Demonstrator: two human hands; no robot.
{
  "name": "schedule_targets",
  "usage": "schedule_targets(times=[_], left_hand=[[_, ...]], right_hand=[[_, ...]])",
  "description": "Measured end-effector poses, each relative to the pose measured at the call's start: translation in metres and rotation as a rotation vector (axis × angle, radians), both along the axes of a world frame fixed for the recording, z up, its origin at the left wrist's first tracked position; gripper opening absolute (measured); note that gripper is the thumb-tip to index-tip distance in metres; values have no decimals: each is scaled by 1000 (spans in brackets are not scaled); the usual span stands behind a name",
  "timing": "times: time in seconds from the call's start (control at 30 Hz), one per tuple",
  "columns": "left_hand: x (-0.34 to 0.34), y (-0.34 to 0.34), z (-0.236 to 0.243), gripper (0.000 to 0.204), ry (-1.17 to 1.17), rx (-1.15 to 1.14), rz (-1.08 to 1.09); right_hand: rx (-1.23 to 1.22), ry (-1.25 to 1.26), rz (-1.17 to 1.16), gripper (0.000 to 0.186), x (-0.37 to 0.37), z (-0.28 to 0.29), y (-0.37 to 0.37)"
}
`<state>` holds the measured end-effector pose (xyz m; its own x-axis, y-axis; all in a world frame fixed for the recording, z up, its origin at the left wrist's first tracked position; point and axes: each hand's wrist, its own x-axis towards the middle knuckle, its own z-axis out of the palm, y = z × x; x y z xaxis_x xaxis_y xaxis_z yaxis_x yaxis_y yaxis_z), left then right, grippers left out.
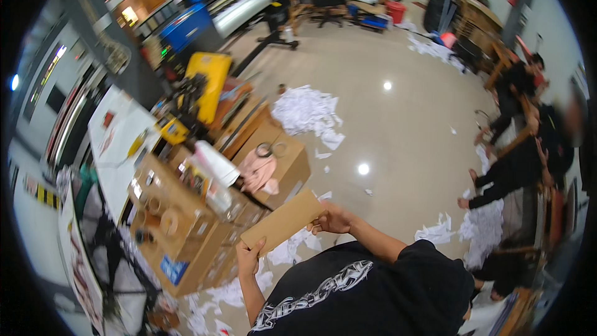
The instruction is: The person cuts a piece of cardboard with scissors, then cuts a bright orange sheet of paper into a circular shape. Finally, the person cuts a roll of brown packing tape into a circular ring.
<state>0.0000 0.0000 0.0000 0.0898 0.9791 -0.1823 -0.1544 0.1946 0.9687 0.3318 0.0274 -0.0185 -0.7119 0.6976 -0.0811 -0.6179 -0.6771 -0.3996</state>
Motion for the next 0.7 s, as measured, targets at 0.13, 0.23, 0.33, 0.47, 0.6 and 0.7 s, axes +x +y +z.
schedule_targets(times=[0.13, 0.23, 0.33, 0.47, 0.6, 0.7], left_hand=[[118, 94, 25, 37, -62, -124, -193], [205, 130, 30, 43, -149, -149, -270], [274, 170, 37, 46, -231, -126, -324], [350, 220, 70, 43, -214, -22, -453], [403, 261, 88, 36, -253, 1, -472], [431, 289, 91, 32, -274, 14, -513]], right_hand=[[148, -480, -339, 41, 71, 14, 37], [175, -637, -537, 41, 134, 23, 50], [228, -674, -708, 41, 189, 33, 69], [280, -718, -889, 29, 241, 71, 89], [300, -697, -1012, 28, 279, 92, 109], [294, -716, -1050, 24, 298, 97, 131]])
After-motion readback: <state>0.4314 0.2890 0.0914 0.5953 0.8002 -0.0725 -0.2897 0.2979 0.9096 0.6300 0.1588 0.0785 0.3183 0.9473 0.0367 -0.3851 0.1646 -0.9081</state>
